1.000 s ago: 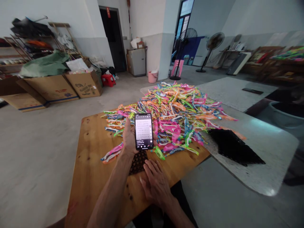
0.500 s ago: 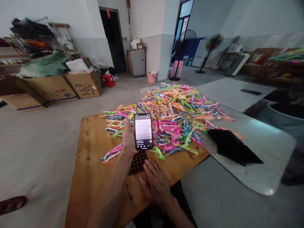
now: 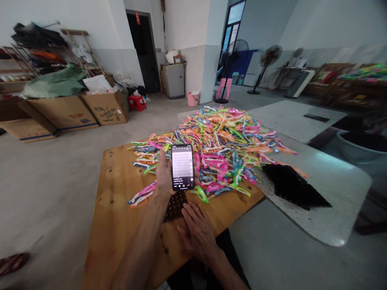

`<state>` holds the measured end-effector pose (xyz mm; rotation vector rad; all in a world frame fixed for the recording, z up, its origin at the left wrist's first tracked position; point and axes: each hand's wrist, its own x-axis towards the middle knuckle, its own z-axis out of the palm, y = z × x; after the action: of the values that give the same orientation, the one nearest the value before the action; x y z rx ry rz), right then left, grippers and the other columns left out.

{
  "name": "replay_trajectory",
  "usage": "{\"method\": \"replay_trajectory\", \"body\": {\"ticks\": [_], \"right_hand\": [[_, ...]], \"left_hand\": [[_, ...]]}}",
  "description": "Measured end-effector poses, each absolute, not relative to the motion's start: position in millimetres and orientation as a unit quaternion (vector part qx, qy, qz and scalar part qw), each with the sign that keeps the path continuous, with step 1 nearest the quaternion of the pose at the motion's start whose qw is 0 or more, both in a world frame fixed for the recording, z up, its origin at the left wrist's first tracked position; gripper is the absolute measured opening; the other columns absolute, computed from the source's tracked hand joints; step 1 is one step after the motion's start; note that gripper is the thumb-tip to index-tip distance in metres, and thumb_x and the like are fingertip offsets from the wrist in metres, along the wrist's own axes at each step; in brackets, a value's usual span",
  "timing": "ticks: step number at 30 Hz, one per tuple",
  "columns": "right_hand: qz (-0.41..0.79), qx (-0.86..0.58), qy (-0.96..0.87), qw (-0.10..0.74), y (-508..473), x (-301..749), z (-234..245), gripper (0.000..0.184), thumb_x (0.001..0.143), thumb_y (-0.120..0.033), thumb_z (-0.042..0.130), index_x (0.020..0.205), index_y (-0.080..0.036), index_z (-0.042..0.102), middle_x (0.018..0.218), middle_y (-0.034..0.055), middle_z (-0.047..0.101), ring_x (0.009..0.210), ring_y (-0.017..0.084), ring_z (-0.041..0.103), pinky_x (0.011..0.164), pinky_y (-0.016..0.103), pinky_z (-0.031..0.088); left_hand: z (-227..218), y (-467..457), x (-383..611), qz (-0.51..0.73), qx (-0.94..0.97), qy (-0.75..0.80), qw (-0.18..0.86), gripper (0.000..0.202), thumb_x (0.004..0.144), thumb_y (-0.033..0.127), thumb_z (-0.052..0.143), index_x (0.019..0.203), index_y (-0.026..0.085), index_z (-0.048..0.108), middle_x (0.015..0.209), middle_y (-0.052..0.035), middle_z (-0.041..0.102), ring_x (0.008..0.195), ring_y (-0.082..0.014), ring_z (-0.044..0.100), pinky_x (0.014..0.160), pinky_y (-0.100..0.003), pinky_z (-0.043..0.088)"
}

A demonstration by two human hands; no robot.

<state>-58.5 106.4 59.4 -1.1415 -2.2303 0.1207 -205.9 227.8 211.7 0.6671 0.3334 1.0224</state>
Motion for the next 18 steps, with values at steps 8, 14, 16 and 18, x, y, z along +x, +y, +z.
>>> {"method": "replay_trajectory", "body": {"ticks": [8,14,16,18], "right_hand": [[0.045,-0.432,-0.846,0.31,105.3,-59.0,61.4,0.049,0.091,-0.026,0.056,0.136,-0.009,0.053,0.143,0.0172,0.057,0.135,0.035,0.051,0.112,0.059,0.046],[0.029,-0.434,-0.846,0.307,105.9,-59.3,59.9,0.049,0.091,-0.025,0.054,0.137,-0.008,0.053,0.143,0.0174,0.056,0.134,0.034,0.051,0.112,0.058,0.046],[0.025,-0.432,-0.849,0.303,106.6,-59.8,59.7,0.048,0.091,-0.024,0.053,0.136,-0.007,0.053,0.143,0.0184,0.057,0.133,0.034,0.052,0.11,0.058,0.048],[0.021,-0.431,-0.85,0.302,107.1,-60.0,59.4,0.048,0.091,-0.024,0.053,0.135,-0.006,0.054,0.142,0.0189,0.057,0.133,0.035,0.052,0.109,0.059,0.048]], "left_hand": [[215.2,226.4,-205.7,0.479,0.305,0.161,0.807,0.105,0.086,0.086,0.012,0.119,0.004,0.068,0.096,-0.025,0.074,0.087,-0.037,0.074,0.073,-0.05,0.061],[216.4,225.2,-206.1,0.48,0.306,0.141,0.81,0.104,0.087,0.084,0.01,0.123,0.004,0.065,0.101,-0.0249,0.073,0.089,-0.0366,0.074,0.074,-0.049,0.06],[215.6,225.4,-206.3,0.477,0.314,0.136,0.81,0.105,0.087,0.085,0.01,0.123,0.004,0.065,0.102,-0.0251,0.073,0.09,-0.0368,0.073,0.074,-0.049,0.06],[215.3,225.5,-206.4,0.476,0.318,0.136,0.808,0.105,0.087,0.085,0.011,0.123,0.003,0.066,0.104,-0.0254,0.073,0.09,-0.037,0.073,0.075,-0.049,0.06]]}}
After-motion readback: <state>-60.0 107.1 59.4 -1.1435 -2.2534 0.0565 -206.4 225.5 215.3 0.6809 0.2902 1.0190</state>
